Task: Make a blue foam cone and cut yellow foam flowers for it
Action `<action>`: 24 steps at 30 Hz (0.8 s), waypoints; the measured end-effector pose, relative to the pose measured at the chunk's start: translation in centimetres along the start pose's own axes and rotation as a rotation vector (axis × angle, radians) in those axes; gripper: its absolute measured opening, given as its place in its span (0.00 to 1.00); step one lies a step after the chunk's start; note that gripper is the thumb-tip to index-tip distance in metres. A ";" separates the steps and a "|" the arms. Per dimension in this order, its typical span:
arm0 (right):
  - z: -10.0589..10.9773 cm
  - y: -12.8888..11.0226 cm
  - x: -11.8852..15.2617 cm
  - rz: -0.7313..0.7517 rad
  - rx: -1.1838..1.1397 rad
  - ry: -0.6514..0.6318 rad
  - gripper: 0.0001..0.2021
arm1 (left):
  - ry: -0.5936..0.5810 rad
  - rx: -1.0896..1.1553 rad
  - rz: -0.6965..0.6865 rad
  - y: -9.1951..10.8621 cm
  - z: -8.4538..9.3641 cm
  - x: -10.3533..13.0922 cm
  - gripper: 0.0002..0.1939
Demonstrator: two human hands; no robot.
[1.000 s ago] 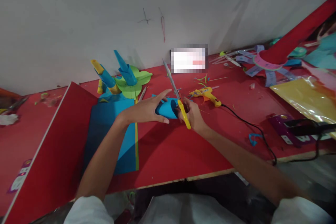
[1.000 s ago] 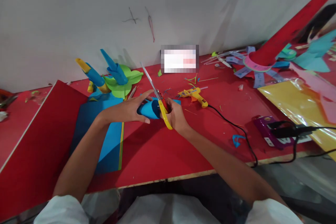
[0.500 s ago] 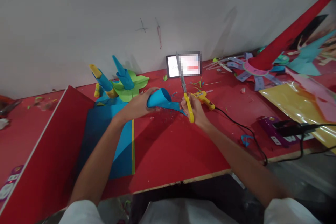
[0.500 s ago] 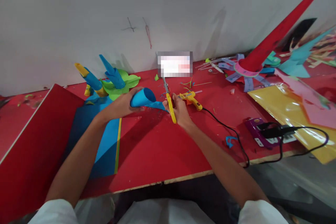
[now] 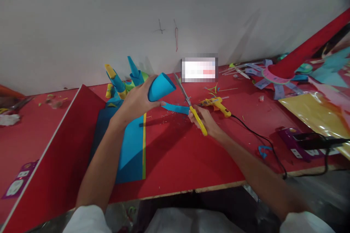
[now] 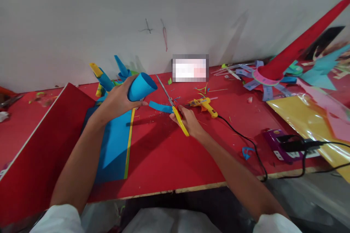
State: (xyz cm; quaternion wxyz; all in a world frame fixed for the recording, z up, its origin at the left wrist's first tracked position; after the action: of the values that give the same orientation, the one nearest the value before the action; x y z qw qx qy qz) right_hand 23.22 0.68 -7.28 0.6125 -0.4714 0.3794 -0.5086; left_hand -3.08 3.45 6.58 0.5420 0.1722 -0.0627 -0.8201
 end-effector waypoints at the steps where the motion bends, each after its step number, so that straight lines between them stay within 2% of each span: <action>1: -0.1 -0.2 0.2 -0.035 -0.056 -0.013 0.24 | 0.016 -0.051 0.018 0.1 0.1 0.1 0.51; 6: -0.3 -1.7 1.0 -0.075 -0.130 -0.041 0.25 | 0.138 -0.278 0.093 1.5 0.1 0.2 0.45; 11: -0.6 -2.5 1.1 -0.098 -0.141 -0.062 0.24 | 0.223 -0.360 0.044 2.0 -0.7 0.3 0.37; 18: -0.9 -1.0 0.7 -0.087 -0.081 -0.016 0.20 | 0.264 -0.370 -0.037 1.5 -1.8 0.2 0.36; 24: -0.7 -0.3 0.4 -0.056 0.012 0.030 0.24 | 0.272 -0.400 -0.032 1.6 -1.8 0.2 0.38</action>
State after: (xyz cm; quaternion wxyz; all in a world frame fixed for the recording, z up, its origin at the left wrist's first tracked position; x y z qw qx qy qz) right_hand 22.51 0.12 -7.16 0.5952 -0.4705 0.3722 -0.5346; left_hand -1.12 2.72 5.31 0.5558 0.1714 0.1774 -0.7938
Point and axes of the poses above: each hand's wrist, its own x-axis away from the middle knuckle, its own z-axis out of the back of the hand, y = z × x, the point moved 2 cm from there along -x, towards the middle knuckle, and after that the axes turned 2 degrees about -z, right-handed, at the moved point
